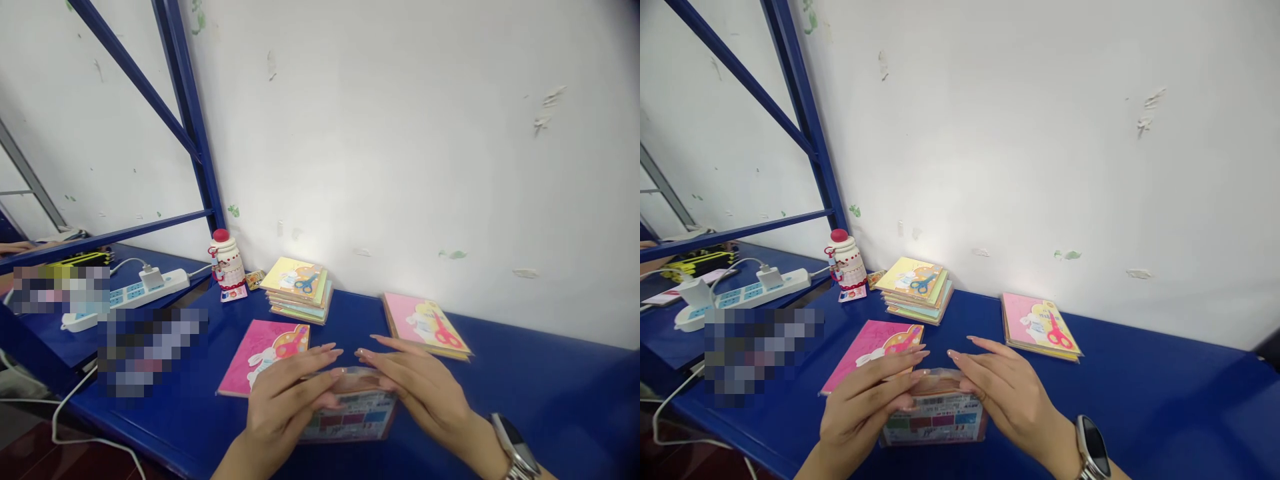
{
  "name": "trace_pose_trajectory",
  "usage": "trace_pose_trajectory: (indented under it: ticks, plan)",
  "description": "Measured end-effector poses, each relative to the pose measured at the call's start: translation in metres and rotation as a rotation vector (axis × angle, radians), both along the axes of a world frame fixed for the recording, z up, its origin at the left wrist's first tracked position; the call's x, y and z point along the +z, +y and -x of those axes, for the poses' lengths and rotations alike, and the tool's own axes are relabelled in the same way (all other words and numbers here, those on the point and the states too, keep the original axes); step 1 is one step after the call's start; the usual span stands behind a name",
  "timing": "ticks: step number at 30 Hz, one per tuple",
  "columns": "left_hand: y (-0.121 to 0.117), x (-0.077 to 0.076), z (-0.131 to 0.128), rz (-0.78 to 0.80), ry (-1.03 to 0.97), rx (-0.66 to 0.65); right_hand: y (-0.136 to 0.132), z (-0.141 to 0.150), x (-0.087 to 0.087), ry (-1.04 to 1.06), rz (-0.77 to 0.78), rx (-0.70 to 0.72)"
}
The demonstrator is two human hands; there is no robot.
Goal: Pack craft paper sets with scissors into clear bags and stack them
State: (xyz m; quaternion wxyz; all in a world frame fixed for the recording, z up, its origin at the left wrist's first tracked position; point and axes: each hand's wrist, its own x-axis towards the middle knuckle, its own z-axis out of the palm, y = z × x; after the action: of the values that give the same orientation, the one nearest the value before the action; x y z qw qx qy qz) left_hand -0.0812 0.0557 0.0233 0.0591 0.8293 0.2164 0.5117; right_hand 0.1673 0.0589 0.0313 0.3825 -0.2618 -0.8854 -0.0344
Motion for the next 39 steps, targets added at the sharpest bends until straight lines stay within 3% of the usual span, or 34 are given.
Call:
trace_pose_trajectory:
  ticks: [5, 10, 12, 15, 20, 22, 24, 29, 33, 37, 39]
  plan:
    - [0.001, -0.003, -0.002, 0.127, -0.033, 0.027, 0.009, -0.004, -0.006, -0.091, -0.07, 0.018]
    - [0.0, -0.002, 0.003, 0.064, 0.013, 0.027, 0.013, -0.01, -0.003, -0.156, -0.038, 0.107]
    - [-0.002, -0.004, 0.006, 0.11, 0.007, 0.035, 0.011, -0.012, 0.0, -0.166, -0.024, 0.122]
    - [-0.007, -0.01, 0.006, 0.315, -0.077, 0.038, 0.009, -0.013, 0.0, -0.188, -0.051, 0.136]
    - [-0.018, -0.009, -0.01, 0.926, -0.534, -0.129, 0.007, -0.017, -0.01, -0.261, -0.123, 0.135]
    - [-0.021, -0.003, -0.017, 1.106, -0.619, -0.116, 0.007, -0.02, -0.012, -0.281, -0.14, 0.142]
    - [-0.022, 0.003, -0.023, 1.191, -0.649, -0.056, 0.006, -0.022, -0.011, -0.312, -0.134, 0.138]
    - [-0.021, 0.004, -0.025, 1.196, -0.707, -0.033, -0.003, -0.015, 0.007, -0.281, -0.066, 0.097]
    - [-0.019, -0.003, -0.019, 1.171, -0.622, -0.098, -0.012, 0.004, 0.024, -0.158, 0.122, -0.054]
    - [-0.021, -0.005, -0.011, 1.171, -0.602, -0.203, -0.015, 0.013, 0.036, -0.291, 0.252, -0.096]
    - [-0.022, -0.005, -0.008, 1.183, -0.536, -0.151, -0.015, 0.012, 0.039, -0.378, 0.238, -0.09]
